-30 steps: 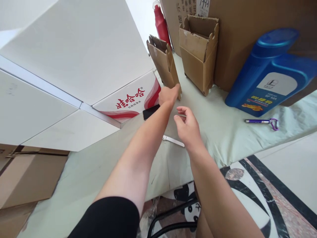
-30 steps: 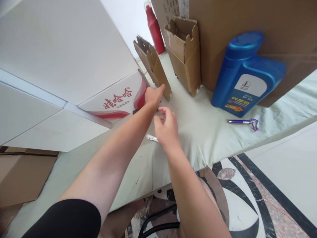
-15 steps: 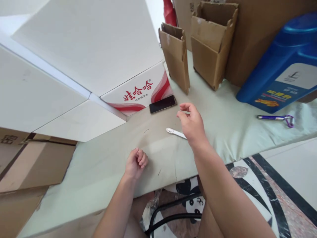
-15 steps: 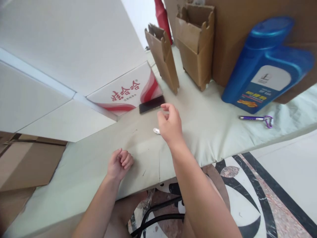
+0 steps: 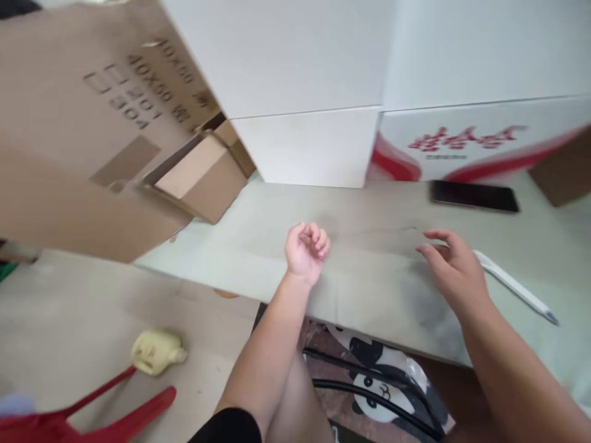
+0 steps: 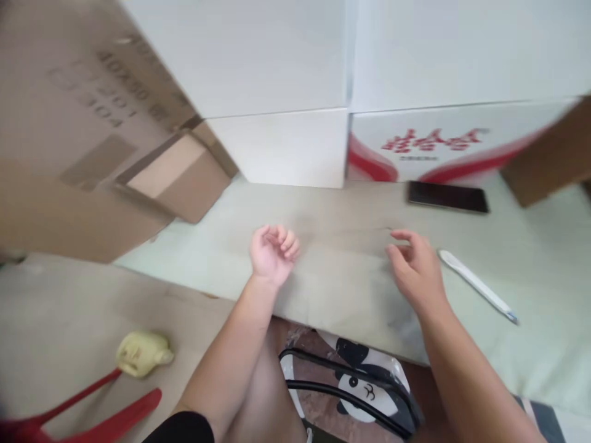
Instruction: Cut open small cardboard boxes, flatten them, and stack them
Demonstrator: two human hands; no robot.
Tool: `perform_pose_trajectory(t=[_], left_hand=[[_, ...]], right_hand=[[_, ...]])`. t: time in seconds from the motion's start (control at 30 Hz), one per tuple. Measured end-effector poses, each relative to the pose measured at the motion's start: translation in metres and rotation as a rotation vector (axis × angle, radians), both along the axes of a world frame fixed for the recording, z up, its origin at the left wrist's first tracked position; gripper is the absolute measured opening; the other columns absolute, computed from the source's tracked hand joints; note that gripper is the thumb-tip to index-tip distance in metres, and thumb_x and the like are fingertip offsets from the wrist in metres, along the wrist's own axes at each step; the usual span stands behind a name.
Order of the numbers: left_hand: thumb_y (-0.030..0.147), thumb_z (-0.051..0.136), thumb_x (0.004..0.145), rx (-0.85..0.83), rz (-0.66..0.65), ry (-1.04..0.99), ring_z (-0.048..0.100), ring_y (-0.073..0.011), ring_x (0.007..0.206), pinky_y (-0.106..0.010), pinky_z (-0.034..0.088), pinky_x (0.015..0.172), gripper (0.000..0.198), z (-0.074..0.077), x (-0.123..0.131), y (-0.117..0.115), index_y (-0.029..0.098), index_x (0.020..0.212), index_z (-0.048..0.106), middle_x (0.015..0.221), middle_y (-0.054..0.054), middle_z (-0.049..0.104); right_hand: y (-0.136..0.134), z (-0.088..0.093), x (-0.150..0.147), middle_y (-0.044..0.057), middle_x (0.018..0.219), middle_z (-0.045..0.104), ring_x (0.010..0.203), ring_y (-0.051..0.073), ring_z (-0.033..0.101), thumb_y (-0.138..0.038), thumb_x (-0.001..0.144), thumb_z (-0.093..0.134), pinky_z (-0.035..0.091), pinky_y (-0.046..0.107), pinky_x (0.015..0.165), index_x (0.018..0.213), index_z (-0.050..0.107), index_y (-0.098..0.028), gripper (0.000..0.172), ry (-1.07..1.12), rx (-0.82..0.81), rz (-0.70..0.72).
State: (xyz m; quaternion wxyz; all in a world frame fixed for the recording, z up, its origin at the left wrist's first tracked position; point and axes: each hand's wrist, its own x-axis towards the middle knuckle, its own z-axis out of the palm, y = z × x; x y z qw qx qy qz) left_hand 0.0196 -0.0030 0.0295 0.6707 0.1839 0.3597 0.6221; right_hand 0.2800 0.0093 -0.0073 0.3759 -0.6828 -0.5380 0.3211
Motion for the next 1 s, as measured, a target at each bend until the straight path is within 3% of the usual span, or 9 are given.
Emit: perform_pose_trajectory(t=[0.17, 0.27, 0.43, 0.5, 0.6, 0.73, 0.8, 0.87, 1.0], left_hand=[[0.041, 0.042, 0.094, -0.001, 0.221, -0.235, 0.029, -0.0071, 0.037, -0.021, 0.021, 0.042, 0.048, 0.013, -0.061, -0.012, 0.019, 0.051, 0.038, 0.047, 0.004, 0.029], [0.036, 0.037, 0.095, -0.01, 0.391, -0.378, 0.028, -0.007, 0.037, -0.021, 0.017, 0.042, 0.047, 0.019, -0.1, -0.02, 0.019, 0.051, 0.036, 0.048, 0.004, 0.028], [0.036, 0.037, 0.094, -0.051, 0.689, -0.58, 0.027, -0.0057, 0.036, -0.021, 0.015, 0.042, 0.044, 0.021, -0.145, -0.026, 0.018, 0.054, 0.033, 0.049, 0.006, 0.025], [0.037, 0.037, 0.093, -0.073, 0.709, -0.637, 0.026, -0.0057, 0.036, -0.021, 0.015, 0.042, 0.043, 0.02, -0.151, -0.026, 0.019, 0.055, 0.032, 0.049, 0.006, 0.025], [0.037, 0.038, 0.093, -0.116, 0.727, -0.67, 0.025, -0.0056, 0.036, -0.021, 0.015, 0.042, 0.042, 0.021, -0.156, -0.023, 0.02, 0.055, 0.031, 0.048, 0.006, 0.023], [0.036, 0.038, 0.093, -0.148, 0.766, -0.651, 0.023, -0.0051, 0.036, -0.021, 0.014, 0.043, 0.04, 0.022, -0.159, -0.024, 0.02, 0.058, 0.029, 0.048, 0.006, 0.025], [0.036, 0.037, 0.093, -0.133, 0.759, -0.627, 0.023, -0.0053, 0.036, -0.021, 0.015, 0.043, 0.039, 0.022, -0.161, -0.027, 0.02, 0.059, 0.028, 0.049, 0.006, 0.024], [0.036, 0.035, 0.093, -0.129, 0.766, -0.603, 0.023, -0.0057, 0.037, -0.022, 0.016, 0.044, 0.039, 0.022, -0.163, -0.029, 0.021, 0.06, 0.025, 0.05, 0.006, 0.023], [0.031, 0.035, 0.092, -0.136, 0.928, -0.523, 0.021, -0.0066, 0.04, -0.024, 0.015, 0.045, 0.034, 0.024, -0.166, -0.033, 0.02, 0.062, 0.023, 0.053, 0.006, 0.02]], right_hand=[[-0.016, -0.01, -0.066, 0.011, 0.086, 0.072, 0.07, 0.024, 0.063, -0.055, 0.076, 0.057, 0.044, 0.038, 0.063, 0.11, 0.064, -0.02, 0.049, -0.145, -0.048, 0.192], [-0.014, -0.004, -0.121, 0.012, 0.09, 0.072, 0.076, 0.026, 0.067, -0.055, 0.079, 0.058, 0.047, 0.037, 0.059, 0.107, 0.064, -0.021, 0.045, -0.165, -0.038, 0.386], [0.008, 0.045, -0.24, 0.011, 0.098, 0.067, 0.085, 0.024, 0.07, -0.039, 0.086, 0.054, 0.052, 0.034, 0.06, 0.101, 0.067, -0.023, 0.026, -0.234, 0.257, 0.699], [0.017, 0.067, -0.294, 0.01, 0.103, 0.066, 0.085, 0.021, 0.069, -0.027, 0.084, 0.054, 0.057, 0.037, 0.073, 0.099, 0.067, -0.022, 0.021, -0.235, 0.403, 0.841], [0.028, 0.09, -0.375, 0.013, 0.13, 0.06, 0.081, 0.017, 0.069, -0.016, 0.083, 0.052, 0.059, 0.037, 0.08, 0.106, 0.067, -0.02, 0.027, -0.22, 0.483, 1.041], [0.039, 0.109, -0.465, 0.009, 0.161, 0.039, 0.1, 0.02, 0.07, -0.012, 0.086, 0.051, 0.057, 0.045, 0.095, 0.118, 0.065, -0.024, 0.037, -0.344, 0.564, 1.07], [0.043, 0.116, -0.49, 0.006, 0.156, 0.048, 0.112, 0.024, 0.067, -0.008, 0.085, 0.051, 0.056, 0.045, 0.096, 0.114, 0.067, -0.024, 0.037, -0.468, 0.518, 1.066], [0.045, 0.122, -0.498, 0.008, 0.138, 0.065, 0.113, 0.029, 0.067, -0.006, 0.084, 0.048, 0.056, 0.045, 0.093, 0.105, 0.069, -0.022, 0.033, -0.562, 0.454, 1.025], [0.044, 0.122, -0.462, 0.008, 0.116, 0.075, 0.105, 0.029, 0.069, -0.006, 0.084, 0.045, 0.054, 0.043, 0.088, 0.093, 0.07, -0.022, 0.031, -0.55, 0.457, 0.908]])
